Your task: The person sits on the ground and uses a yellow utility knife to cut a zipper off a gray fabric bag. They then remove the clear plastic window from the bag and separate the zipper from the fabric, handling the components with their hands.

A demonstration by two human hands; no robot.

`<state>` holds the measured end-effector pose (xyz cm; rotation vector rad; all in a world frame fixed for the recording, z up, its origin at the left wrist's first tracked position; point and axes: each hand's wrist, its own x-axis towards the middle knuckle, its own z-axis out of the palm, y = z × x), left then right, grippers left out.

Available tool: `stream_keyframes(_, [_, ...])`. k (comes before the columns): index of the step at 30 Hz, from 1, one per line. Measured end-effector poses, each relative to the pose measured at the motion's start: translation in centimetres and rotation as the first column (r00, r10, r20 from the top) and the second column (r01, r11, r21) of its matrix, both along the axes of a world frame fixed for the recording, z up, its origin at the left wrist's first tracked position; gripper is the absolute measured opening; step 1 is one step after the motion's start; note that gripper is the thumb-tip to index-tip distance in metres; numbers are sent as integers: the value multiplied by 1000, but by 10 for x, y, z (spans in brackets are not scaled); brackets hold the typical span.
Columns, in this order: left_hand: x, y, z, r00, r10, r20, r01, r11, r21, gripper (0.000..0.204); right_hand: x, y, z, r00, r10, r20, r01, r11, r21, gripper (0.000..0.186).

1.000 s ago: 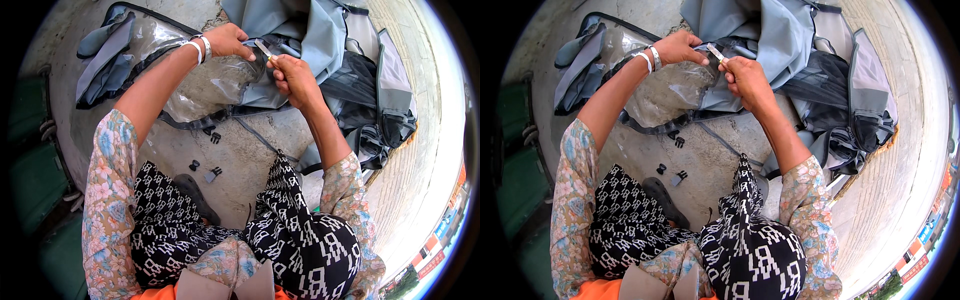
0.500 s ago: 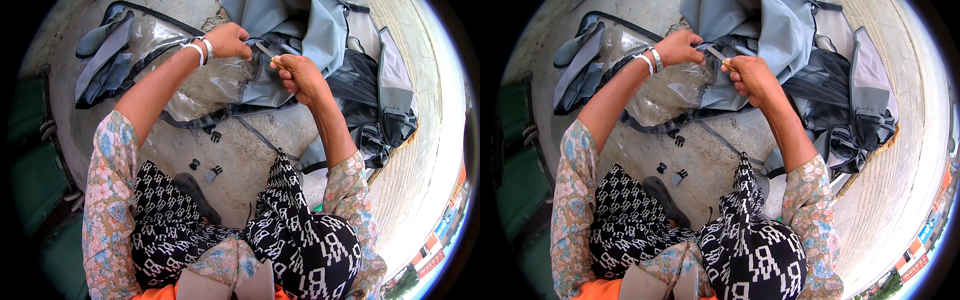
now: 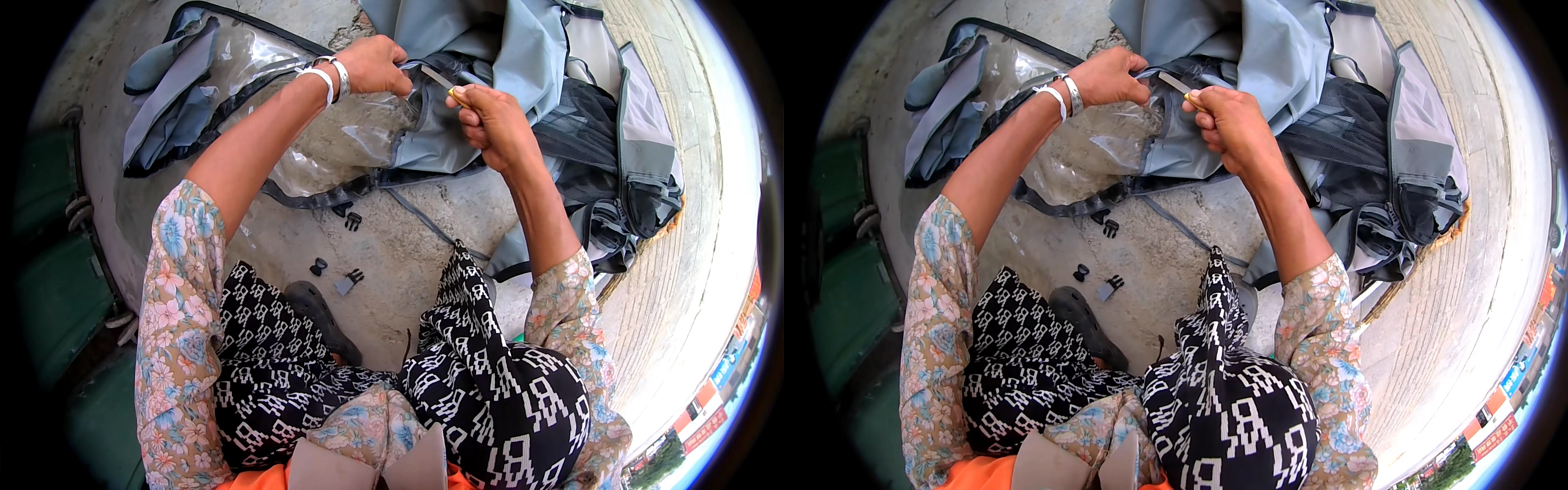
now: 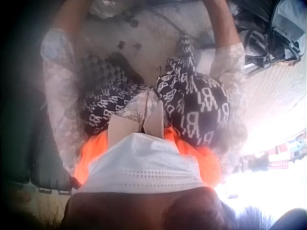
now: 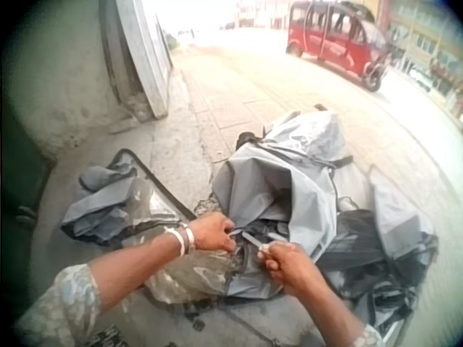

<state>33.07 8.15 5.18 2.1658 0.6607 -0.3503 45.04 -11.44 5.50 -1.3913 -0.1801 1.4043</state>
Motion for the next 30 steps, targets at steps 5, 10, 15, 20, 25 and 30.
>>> stream_keyframes(5, [1,3,-2,999,-4,-33,3,1000,-28,19,-2,-2,-7,993,-32,-110,31,999,-7,22])
stream_keyframes(10, [-5,8,-11,998,62,-30,-66,982,-177,19,-7,6,-11,959,-36,-280,41,999,13,20])
stream_keyframes(15, [-7,3,5,998,62,-26,-65,985,-159,18,0,2,-27,897,-226,-381,234,972,-25,18])
stream_keyframes(20, [-7,7,6,990,140,-3,-138,972,-189,21,-12,-26,-31,928,-286,-238,270,958,-101,18])
stream_keyframes(25, [-6,12,5,989,103,-107,-128,956,-263,18,-21,-36,-16,965,-186,-187,187,982,-13,19])
stream_keyframes(30, [-5,3,15,986,128,-111,-154,950,-271,25,-31,-20,-6,981,-124,-149,131,991,33,20])
